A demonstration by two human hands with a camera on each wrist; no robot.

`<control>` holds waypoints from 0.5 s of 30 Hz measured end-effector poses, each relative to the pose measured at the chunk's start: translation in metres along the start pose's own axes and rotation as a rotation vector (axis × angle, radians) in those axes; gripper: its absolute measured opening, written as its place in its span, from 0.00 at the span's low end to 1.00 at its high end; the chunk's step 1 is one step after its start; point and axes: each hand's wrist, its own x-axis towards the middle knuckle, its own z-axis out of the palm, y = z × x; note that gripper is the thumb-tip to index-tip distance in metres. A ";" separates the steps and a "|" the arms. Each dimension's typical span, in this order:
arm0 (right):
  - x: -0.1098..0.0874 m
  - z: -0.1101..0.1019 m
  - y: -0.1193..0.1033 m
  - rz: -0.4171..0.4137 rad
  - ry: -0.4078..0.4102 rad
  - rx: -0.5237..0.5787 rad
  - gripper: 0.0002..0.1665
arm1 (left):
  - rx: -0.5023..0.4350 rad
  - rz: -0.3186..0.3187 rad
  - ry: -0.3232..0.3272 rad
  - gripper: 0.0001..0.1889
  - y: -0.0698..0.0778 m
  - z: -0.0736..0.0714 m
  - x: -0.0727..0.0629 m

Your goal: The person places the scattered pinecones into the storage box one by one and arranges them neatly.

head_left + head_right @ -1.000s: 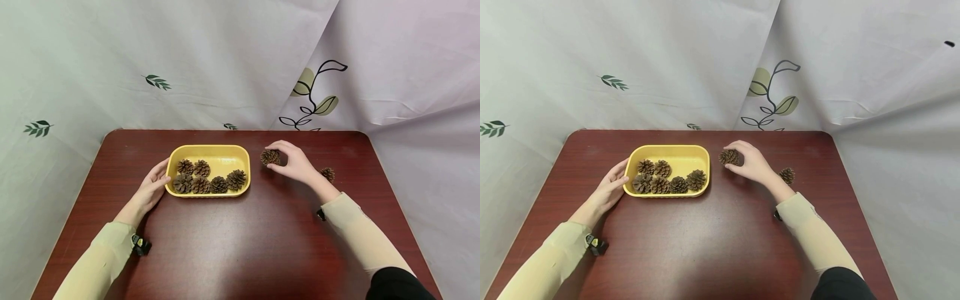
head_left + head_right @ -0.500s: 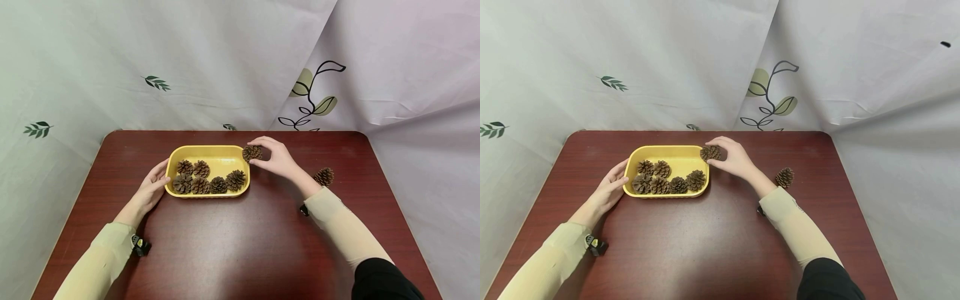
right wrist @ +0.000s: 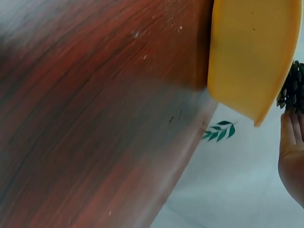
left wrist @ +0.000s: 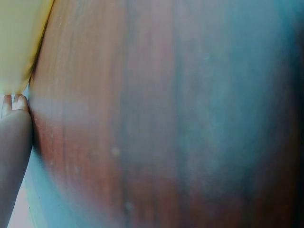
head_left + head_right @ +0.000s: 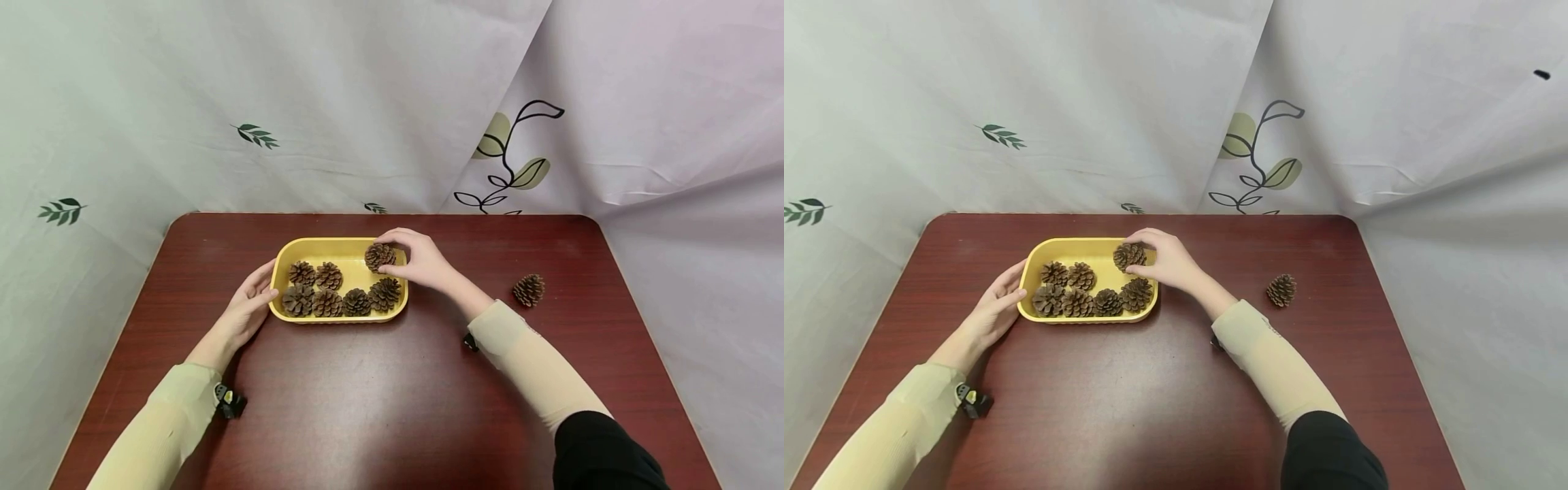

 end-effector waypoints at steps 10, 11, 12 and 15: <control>0.017 0.020 -0.005 0.055 -0.067 -0.037 0.31 | -0.011 0.003 -0.005 0.31 0.000 0.000 0.000; 0.019 0.022 -0.006 0.056 -0.075 -0.040 0.31 | -0.010 0.004 -0.005 0.31 0.000 0.000 0.000; 0.020 0.024 -0.006 0.057 -0.083 -0.046 0.31 | -0.008 0.004 -0.005 0.31 0.000 0.000 0.000; 0.024 0.029 -0.008 0.064 -0.108 -0.057 0.30 | -0.007 0.003 -0.005 0.31 0.000 0.000 0.000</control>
